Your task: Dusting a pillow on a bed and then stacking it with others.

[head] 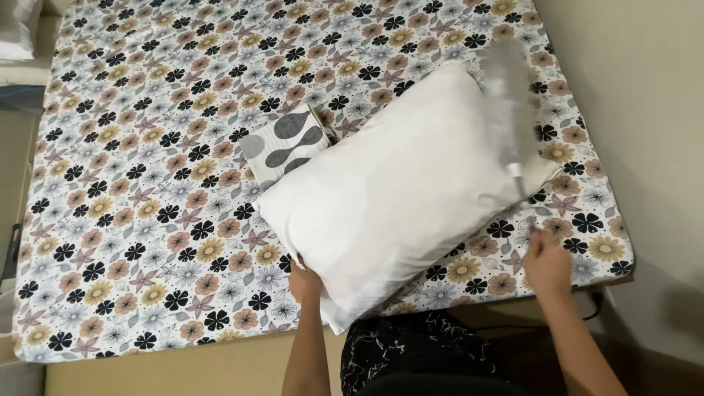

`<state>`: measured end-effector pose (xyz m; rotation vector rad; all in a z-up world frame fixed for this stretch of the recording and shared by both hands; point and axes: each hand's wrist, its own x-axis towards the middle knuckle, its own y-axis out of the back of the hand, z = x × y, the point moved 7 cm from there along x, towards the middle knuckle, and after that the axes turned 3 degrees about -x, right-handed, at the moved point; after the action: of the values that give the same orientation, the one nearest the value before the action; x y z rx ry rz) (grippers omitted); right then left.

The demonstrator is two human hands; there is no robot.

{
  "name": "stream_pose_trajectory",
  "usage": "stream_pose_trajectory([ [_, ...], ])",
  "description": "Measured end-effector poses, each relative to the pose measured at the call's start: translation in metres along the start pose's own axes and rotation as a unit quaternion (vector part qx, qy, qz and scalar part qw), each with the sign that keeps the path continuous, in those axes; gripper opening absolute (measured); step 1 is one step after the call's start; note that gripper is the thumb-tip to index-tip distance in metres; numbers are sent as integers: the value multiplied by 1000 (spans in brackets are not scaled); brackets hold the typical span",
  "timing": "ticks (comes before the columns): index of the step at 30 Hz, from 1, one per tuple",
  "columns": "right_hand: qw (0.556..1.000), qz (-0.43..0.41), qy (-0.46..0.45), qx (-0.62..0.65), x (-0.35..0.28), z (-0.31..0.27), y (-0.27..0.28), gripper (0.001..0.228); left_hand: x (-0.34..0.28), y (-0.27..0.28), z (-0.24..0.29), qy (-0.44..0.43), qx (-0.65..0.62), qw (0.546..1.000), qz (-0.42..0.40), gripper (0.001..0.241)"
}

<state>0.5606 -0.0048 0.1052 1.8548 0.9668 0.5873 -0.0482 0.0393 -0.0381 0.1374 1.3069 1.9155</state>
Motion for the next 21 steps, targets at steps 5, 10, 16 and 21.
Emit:
stream_pose_trajectory([
  [5, 986, -159, 17, -43, -29, -33, 7, 36, -12, 11, 11, 29, -23, 999, -32, 55],
  [10, 993, -118, 24, -12, -4, 5, -13, 35, -19, 15, 15, 27, -21, 999, -33, 57],
  [16, 986, -145, 80, -20, -32, -57, 31, 37, -26, 23, 18, 44, -46, 998, -28, 58],
  [21, 989, -133, -3, -58, 10, 13, 12, 39, -26, 20, 16, 40, -49, 998, -21, 57],
])
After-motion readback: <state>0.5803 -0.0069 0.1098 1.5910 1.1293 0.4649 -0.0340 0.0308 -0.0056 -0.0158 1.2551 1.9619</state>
